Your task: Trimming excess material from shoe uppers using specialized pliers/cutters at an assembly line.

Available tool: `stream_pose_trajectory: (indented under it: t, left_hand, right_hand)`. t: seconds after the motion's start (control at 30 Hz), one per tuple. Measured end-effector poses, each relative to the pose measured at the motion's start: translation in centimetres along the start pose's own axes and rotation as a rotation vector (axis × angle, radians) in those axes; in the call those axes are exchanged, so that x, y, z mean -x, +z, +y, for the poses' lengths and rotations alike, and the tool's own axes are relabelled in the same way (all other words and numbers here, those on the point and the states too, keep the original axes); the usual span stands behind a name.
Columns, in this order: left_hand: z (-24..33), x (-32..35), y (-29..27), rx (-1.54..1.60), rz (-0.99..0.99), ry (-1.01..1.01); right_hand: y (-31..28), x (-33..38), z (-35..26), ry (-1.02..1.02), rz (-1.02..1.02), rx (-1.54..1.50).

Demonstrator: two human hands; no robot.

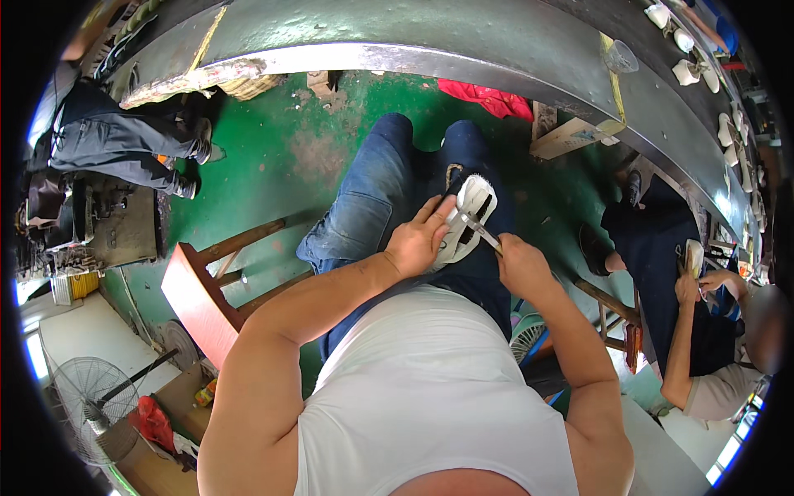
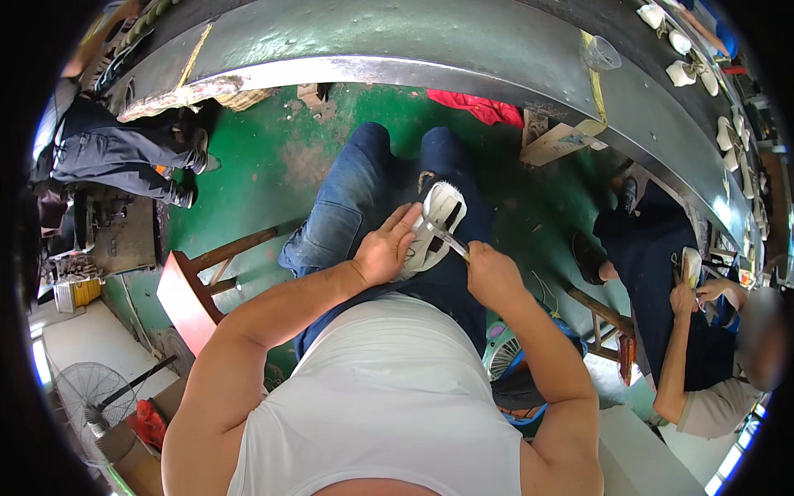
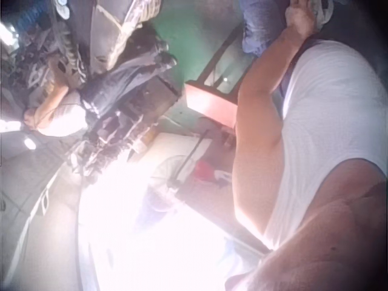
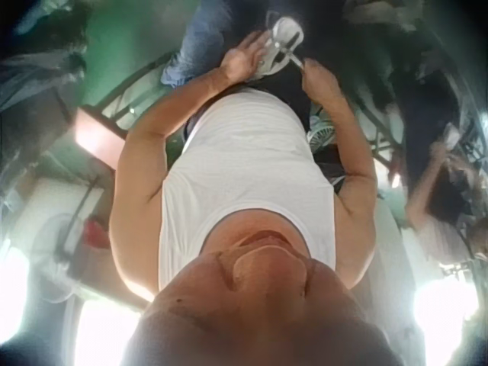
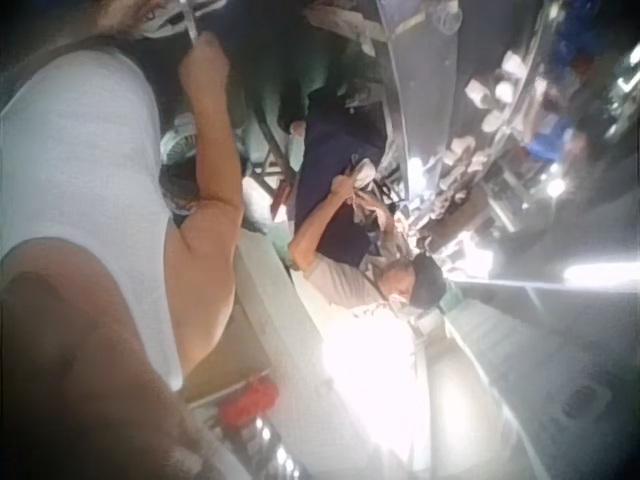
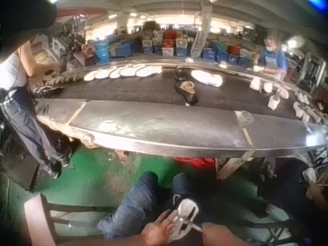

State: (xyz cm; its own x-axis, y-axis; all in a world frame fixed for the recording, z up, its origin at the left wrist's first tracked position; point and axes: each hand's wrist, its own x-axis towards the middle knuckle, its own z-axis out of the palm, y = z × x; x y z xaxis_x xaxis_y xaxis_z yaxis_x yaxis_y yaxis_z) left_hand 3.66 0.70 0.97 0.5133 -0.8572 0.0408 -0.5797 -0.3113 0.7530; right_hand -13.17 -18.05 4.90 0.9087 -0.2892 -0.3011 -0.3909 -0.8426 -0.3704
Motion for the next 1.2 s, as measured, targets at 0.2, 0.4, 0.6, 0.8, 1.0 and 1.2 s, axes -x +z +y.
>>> stream_pose_trajectory:
  t: [0.2, 0.4, 0.6, 0.8, 1.0, 1.2]
  left_hand:
    - [-1.0, -1.0, -0.8, -0.114, -0.188, -0.04]
    - [1.5, -2.1, -2.5, -0.164, -0.386, -0.087]
    - [-0.5, -0.4, -1.2, 0.13, -0.144, -0.191]
    - [-0.6, -0.5, -1.2, 0.138, -0.23, -0.205]
    - [-1.1, -0.4, -0.8, 0.199, -0.197, -0.204]
    - [-1.3, -0.3, -0.5, 0.168, -0.199, -0.174]
  right_hand:
    - [-6.0, -1.8, -0.2, 0.272, -0.505, -0.521]
    - [-2.5, -4.0, -2.6, -0.122, 0.343, -0.525]
    - [-5.1, -2.5, -1.6, 0.093, -0.199, -0.46]
    - [-4.4, -1.9, -0.6, -0.038, -0.173, -0.311]
    - [-3.7, -0.4, -0.7, -0.097, -0.027, -0.104]
    - [-3.7, -2.6, -1.8, -0.137, 0.032, 0.012]
